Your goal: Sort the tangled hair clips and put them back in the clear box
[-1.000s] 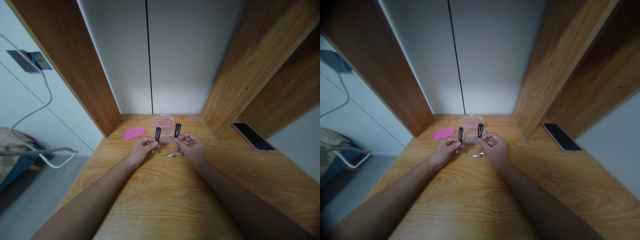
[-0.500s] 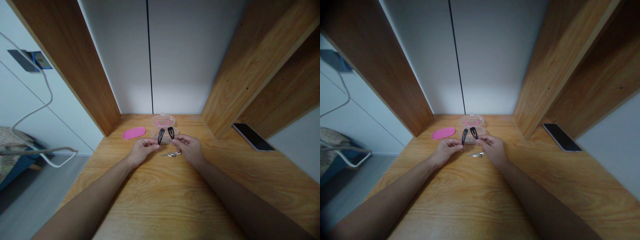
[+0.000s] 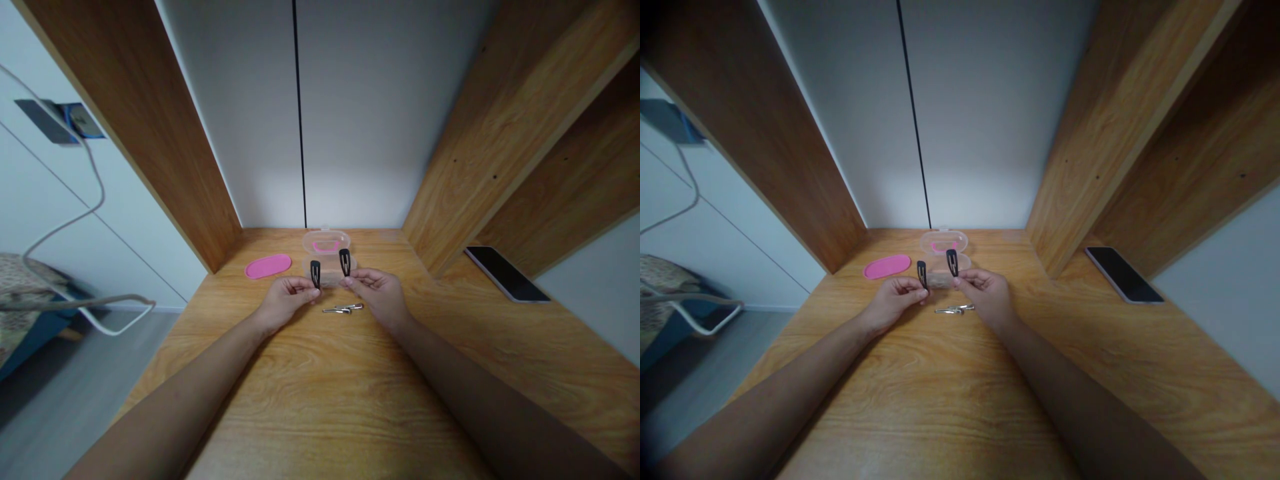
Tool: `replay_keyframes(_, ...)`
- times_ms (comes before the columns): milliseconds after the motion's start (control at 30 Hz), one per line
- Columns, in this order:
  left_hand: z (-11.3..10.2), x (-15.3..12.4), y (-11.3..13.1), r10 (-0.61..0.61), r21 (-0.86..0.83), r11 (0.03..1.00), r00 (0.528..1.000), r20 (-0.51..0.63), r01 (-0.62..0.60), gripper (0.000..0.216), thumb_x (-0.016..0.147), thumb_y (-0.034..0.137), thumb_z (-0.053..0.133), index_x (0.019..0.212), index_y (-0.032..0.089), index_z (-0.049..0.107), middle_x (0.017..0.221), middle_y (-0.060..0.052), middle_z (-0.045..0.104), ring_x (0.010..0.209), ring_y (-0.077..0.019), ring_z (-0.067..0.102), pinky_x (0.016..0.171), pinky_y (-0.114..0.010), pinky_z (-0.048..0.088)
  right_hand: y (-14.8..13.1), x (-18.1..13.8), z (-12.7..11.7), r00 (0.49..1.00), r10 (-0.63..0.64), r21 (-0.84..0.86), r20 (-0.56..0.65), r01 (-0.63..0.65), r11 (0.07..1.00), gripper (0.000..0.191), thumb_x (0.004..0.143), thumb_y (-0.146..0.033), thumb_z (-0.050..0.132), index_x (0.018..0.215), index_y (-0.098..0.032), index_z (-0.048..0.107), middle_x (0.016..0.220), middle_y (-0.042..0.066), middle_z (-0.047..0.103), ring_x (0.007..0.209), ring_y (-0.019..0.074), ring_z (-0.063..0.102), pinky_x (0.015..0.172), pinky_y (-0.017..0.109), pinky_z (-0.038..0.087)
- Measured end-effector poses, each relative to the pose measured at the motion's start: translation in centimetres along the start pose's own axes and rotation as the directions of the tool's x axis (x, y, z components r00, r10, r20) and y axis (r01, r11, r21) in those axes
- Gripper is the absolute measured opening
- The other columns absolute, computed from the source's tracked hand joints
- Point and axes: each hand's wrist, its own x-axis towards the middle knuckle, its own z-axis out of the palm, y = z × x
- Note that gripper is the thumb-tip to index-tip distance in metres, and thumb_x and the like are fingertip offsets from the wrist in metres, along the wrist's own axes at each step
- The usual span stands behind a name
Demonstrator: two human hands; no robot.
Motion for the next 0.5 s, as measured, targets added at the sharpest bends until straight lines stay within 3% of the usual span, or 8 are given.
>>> replay_keyframes(200,-0.08,0.17,-0.24,-0.035,-0.047,0.998,0.999,0.006,0.035,0.038,0.060,0.042,0.091,0.073,0.012,0.073,0.068,-0.003,0.071,0.060,-0.0099,0.057,0.063,-0.023,0.045,0.43,0.15,-0.12,0.997,0.069,0.055,0.031,-0.071,0.996,0.037,0.063,-0.048,0.088,0.080,-0.018,0.075,0.084,0.009,0.080,0.074,0.0211,0.074,0.072,0.033,0.059)
replay_keyframes(500,-0.10,0.24,-0.33,0.001,-0.069,0.998,1.000,0.009,0.000,0.040,0.064,0.045,0.089,0.071,0.013,0.065,0.071,-0.004,0.072,0.060,-0.0106,0.058,0.063,-0.024,0.046,0.48,0.08,-0.11,0.998,-0.004,-0.011,0.067,0.005,1.000,0.041,0.068,-0.057,0.081,0.078,-0.018,0.071,0.080,0.007,0.078,0.075,0.0208,0.072,0.075,0.034,0.058)
